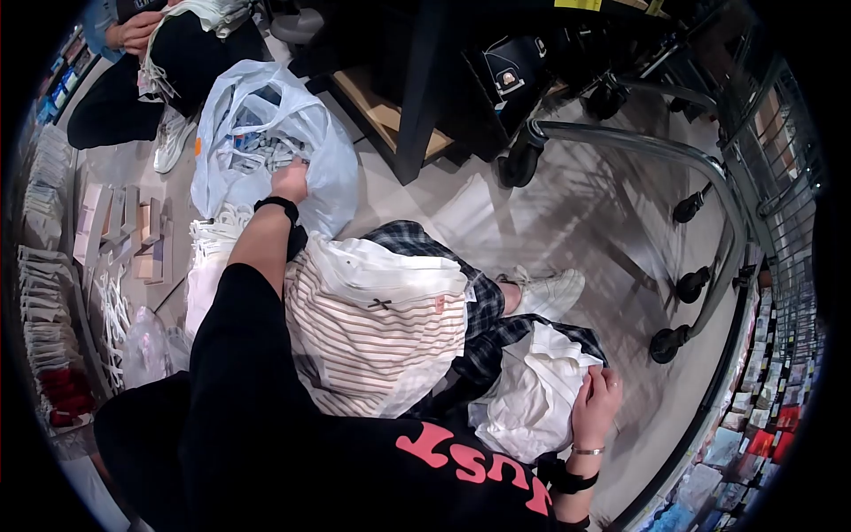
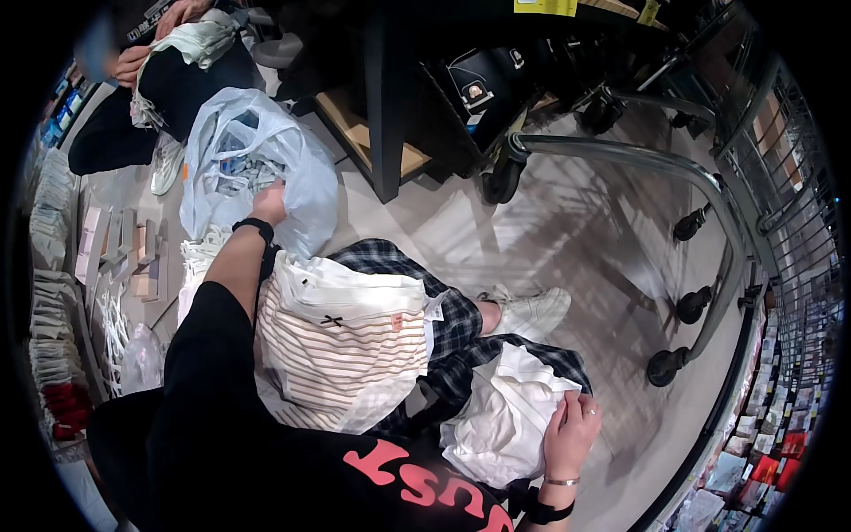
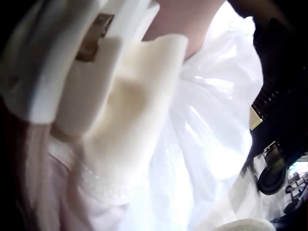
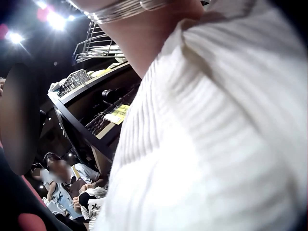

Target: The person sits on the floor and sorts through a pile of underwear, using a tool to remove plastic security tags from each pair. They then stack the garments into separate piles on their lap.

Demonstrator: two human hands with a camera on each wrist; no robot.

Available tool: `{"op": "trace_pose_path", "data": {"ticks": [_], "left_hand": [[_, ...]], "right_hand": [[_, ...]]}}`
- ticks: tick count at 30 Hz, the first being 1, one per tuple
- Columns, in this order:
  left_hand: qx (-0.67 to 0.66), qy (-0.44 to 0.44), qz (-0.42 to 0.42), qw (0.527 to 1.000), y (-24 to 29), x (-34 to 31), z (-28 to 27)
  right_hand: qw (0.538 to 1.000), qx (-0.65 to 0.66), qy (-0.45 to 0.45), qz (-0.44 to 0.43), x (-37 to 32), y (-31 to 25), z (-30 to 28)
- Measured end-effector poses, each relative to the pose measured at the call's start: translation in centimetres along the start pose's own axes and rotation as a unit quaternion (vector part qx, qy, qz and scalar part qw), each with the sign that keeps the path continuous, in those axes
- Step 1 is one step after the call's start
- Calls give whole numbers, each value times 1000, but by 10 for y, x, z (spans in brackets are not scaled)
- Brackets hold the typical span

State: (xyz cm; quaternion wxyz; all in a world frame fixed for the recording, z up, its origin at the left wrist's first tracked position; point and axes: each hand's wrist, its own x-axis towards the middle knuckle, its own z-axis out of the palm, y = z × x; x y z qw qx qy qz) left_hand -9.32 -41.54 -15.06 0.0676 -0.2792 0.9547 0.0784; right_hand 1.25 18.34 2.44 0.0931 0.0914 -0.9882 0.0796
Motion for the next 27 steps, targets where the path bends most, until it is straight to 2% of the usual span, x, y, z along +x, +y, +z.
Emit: {"op": "trace_pose_path", "data": {"ticks": [1,4,7,10,13,16,20,23,26,27], "left_hand": [[-39,8,-4,999,5,-6,-5],[-109,-75,42,990,-11,24,17],[-228,-64,15,972,-53,90,90],[-168,-23,-40,985,-38,80,80],[-249,-39,-89,964,-11,48,38],[-250,-40,37,967,-42,86,90],[-318,37,-36,947,-35,79,94],[-53,26,84,995,-10,42,40],[-3,80,15,997,-20,31,27],[-2,60,26,998,-14,6,-4]], "right_hand": [[1000,-1,1,0,1,-1,0],[1000,-3,0,-2,1,-3,-1],[1000,-4,-2,-1,2,-5,-1],[1000,-8,-7,-3,2,-5,-2],[1000,-12,-8,-3,0,-4,-1],[1000,-10,0,-2,0,-4,2],[1000,-9,-4,3,-1,-6,2],[1000,9,0,4,-3,-2,-1],[997,62,35,19,-8,4,5],[995,84,50,28,-9,5,9]]}}
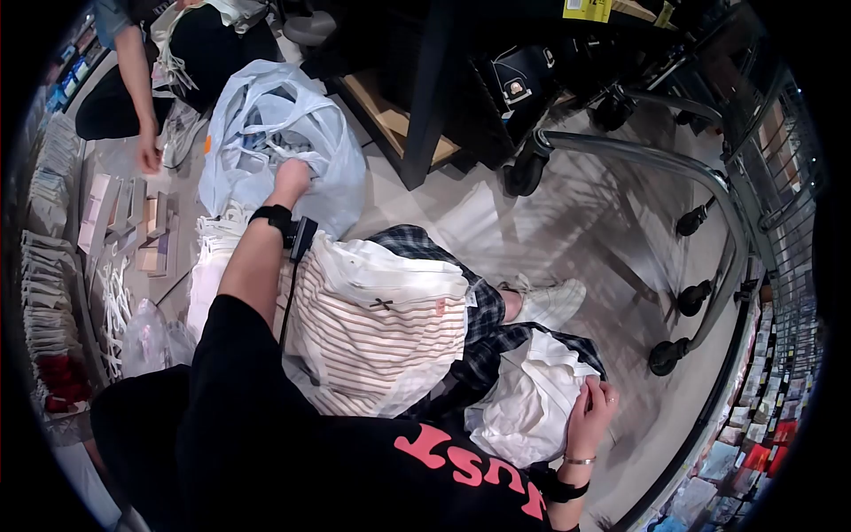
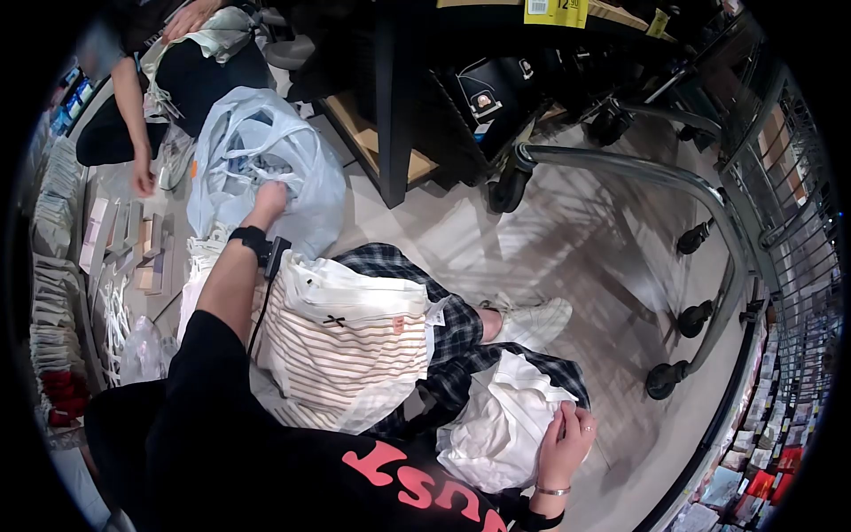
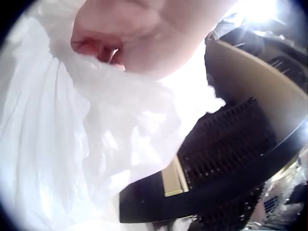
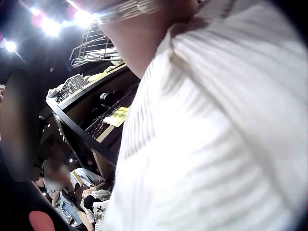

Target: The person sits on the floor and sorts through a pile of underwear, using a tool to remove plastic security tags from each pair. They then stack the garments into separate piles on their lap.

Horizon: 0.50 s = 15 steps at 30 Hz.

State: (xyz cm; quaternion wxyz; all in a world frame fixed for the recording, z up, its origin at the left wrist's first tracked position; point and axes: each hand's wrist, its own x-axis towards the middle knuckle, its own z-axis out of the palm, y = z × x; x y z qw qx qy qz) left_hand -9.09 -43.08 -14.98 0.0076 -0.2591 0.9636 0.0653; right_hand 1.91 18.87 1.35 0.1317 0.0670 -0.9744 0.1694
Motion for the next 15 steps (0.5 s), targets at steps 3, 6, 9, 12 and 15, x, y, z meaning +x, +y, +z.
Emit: {"op": "trace_pose_path", "data": {"ticks": [3,6,9,12,15], "left_hand": [[-97,153,36,983,-6,-37,-26],[-481,-40,-114,868,4,-72,-71],[-694,-217,-117,676,16,-110,-123],[-700,-216,-108,672,44,-134,-154],[-720,-232,-68,651,58,-141,-171]], "right_hand": [[1000,5,-2,12,-1,1,1],[1000,26,-5,12,0,-1,0],[1000,30,0,2,-2,4,0],[999,36,7,-8,-3,6,0],[999,46,23,-18,-4,5,0]]}}
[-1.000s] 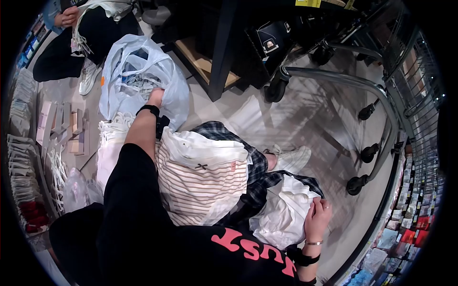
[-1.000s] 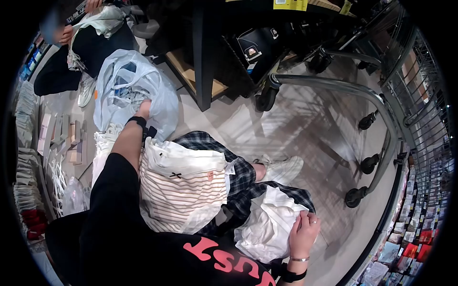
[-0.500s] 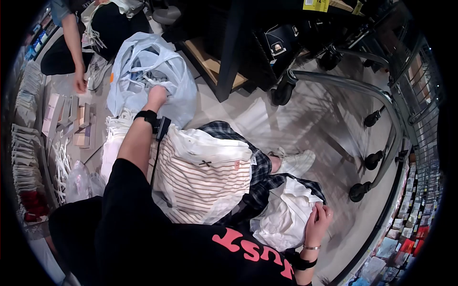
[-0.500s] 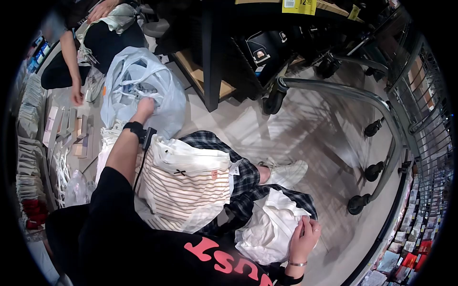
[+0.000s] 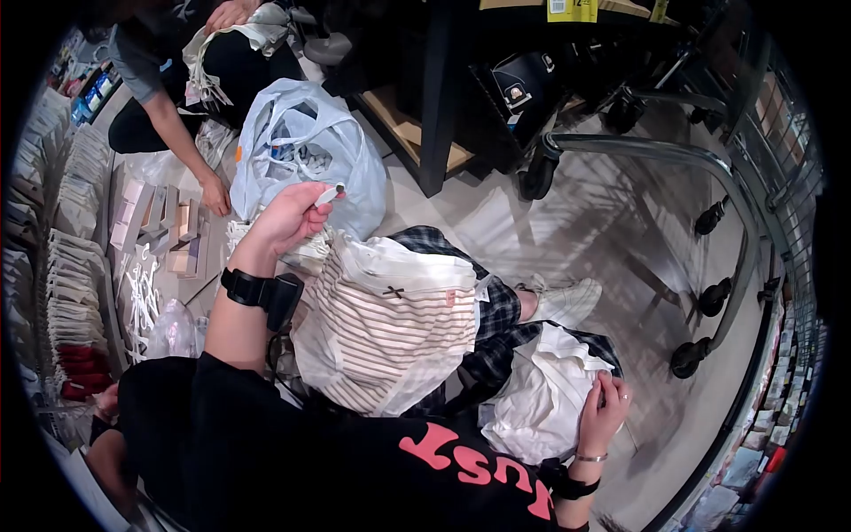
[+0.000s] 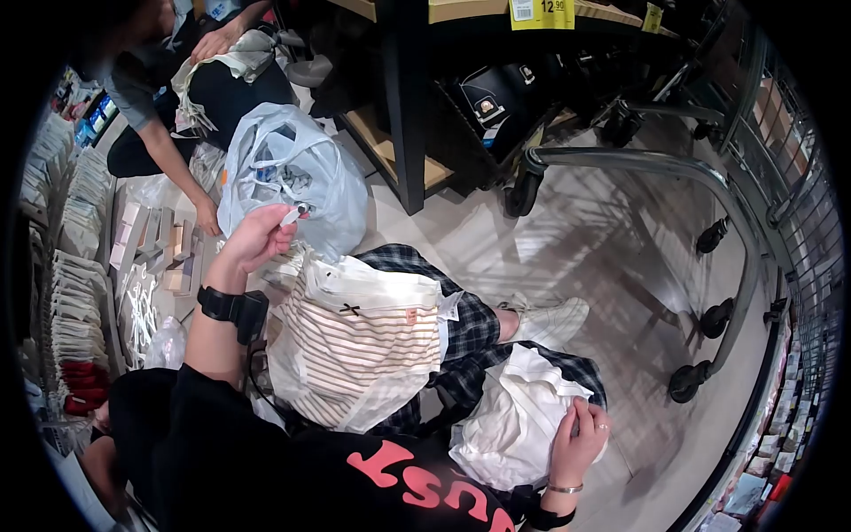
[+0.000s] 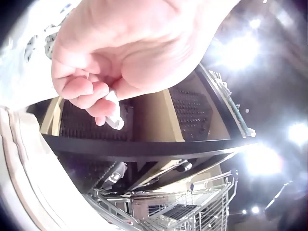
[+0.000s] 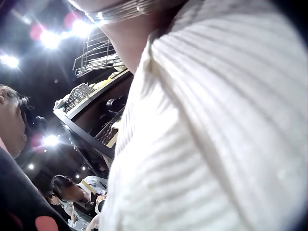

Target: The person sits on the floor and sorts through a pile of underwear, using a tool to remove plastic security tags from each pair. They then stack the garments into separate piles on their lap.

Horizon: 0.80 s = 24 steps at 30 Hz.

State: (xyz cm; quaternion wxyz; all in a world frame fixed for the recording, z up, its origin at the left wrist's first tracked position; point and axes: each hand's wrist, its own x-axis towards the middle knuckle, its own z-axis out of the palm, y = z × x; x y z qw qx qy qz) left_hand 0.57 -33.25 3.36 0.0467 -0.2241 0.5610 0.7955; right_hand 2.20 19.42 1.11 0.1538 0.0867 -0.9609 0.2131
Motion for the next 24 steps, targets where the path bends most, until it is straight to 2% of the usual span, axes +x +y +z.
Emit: {"op": "trace_pose_path", "data": {"ticks": [2,5,6,7,9,11,14,17,20,21,24], "left_hand": [[-11,-24,22,999,3,-1,7],[17,48,91,994,-6,19,-4],[132,123,120,976,-13,34,-19],[245,196,146,938,-22,54,-43],[432,323,162,826,-36,78,-81],[574,420,147,687,-41,97,-111],[583,466,80,660,-47,137,-150],[732,380,66,561,-48,164,-165],[609,413,35,677,-56,192,-163],[599,355,9,718,-58,198,-162],[549,205,46,809,-73,207,-155]], "right_hand": [[1000,7,10,0,-1,1,0],[1000,7,11,5,-2,1,-1],[1000,2,8,3,-2,0,-2],[1000,-2,3,1,-2,-1,-2],[1000,7,5,4,-4,2,0],[1000,8,6,6,-3,2,3],[1000,-7,1,2,-2,2,4],[1000,-25,-10,2,-1,0,3],[999,-33,-21,17,0,-4,3],[999,-36,-27,20,1,-5,2],[998,-46,-36,23,2,-4,3]]}}
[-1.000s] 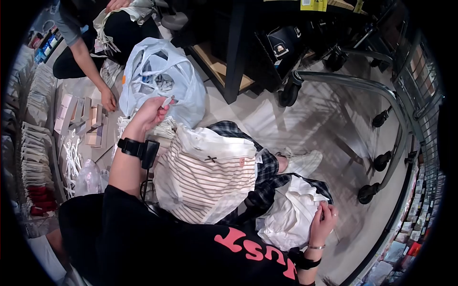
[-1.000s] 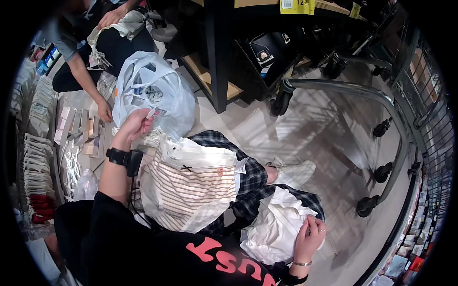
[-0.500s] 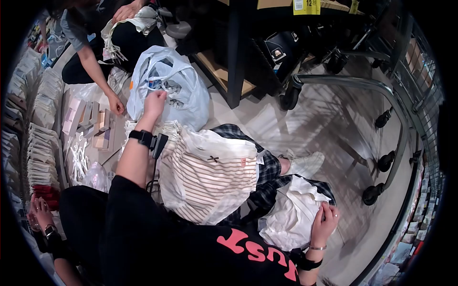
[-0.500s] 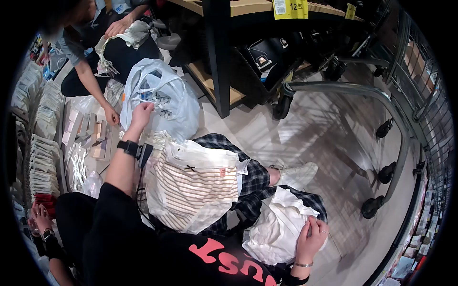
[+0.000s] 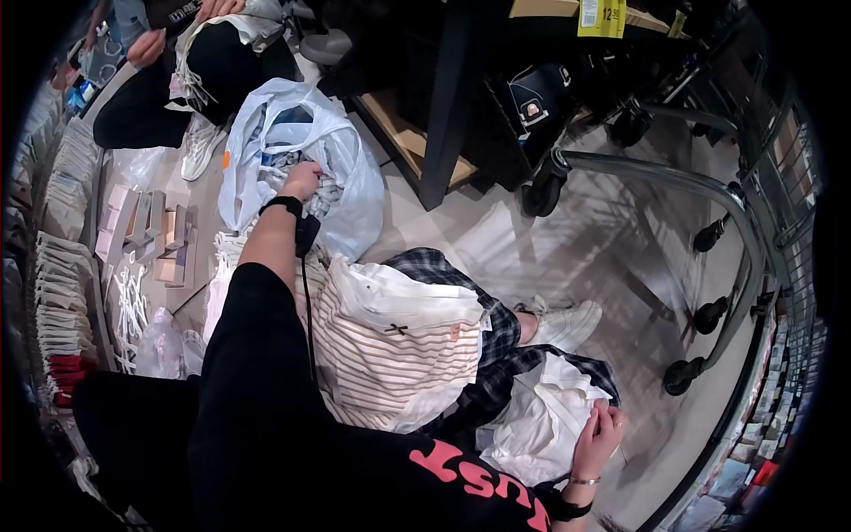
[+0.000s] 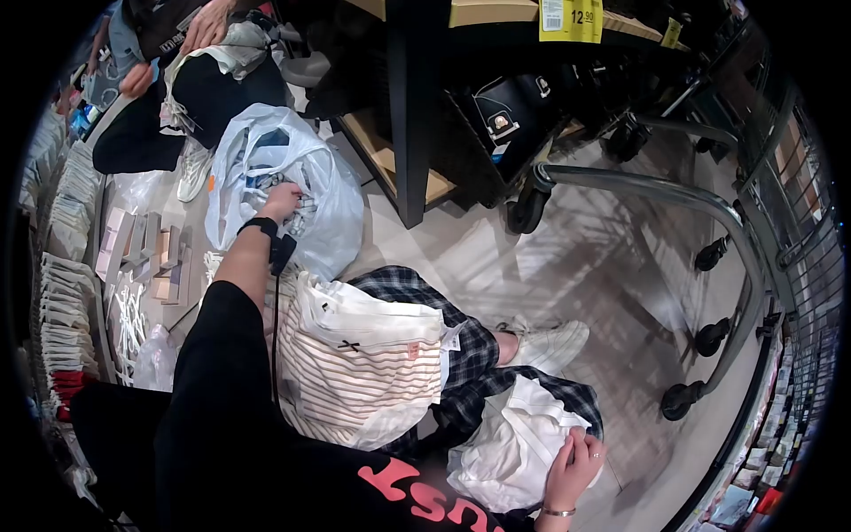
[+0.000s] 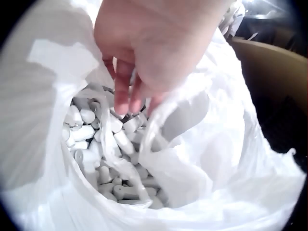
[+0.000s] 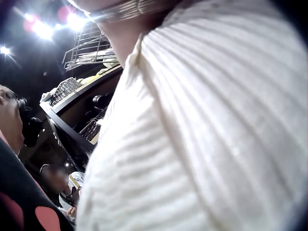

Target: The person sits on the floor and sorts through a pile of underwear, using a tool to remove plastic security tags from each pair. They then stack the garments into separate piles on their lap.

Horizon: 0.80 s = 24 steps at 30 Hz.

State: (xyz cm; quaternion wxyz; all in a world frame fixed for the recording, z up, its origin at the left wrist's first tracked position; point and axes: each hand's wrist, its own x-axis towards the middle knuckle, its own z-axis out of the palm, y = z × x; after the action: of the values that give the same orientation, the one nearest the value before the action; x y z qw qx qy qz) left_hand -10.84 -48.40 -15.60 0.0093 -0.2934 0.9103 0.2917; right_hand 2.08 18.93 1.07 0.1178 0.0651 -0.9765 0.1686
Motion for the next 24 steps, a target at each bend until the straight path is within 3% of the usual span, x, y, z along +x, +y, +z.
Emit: {"op": "trace_pose_path", "data": {"ticks": [1,4,8,9,12,13,16,17,20,24], "left_hand": [[106,18,7,994,3,5,3],[128,77,28,988,36,-21,1],[213,36,-44,975,56,-21,7],[304,44,-17,952,51,-14,15],[283,-14,-47,958,58,1,29],[262,27,-71,962,43,18,46],[262,-47,-66,962,78,-7,22],[167,-33,-139,975,32,36,53],[128,4,-179,975,55,0,38],[148,45,-120,981,55,-13,41]], "right_hand": [[1000,-2,-2,0,1,0,2],[1000,6,-9,8,3,-3,3],[1000,-1,-8,6,5,-5,3],[1000,-1,-10,10,4,-4,4],[1000,-4,-8,12,4,-3,5],[1000,-5,-7,11,4,-3,5],[1000,-8,-4,7,4,-2,6],[1000,-11,-11,10,4,-2,5],[1000,-15,-14,11,4,-1,5],[1000,-11,-1,-4,1,0,5]]}}
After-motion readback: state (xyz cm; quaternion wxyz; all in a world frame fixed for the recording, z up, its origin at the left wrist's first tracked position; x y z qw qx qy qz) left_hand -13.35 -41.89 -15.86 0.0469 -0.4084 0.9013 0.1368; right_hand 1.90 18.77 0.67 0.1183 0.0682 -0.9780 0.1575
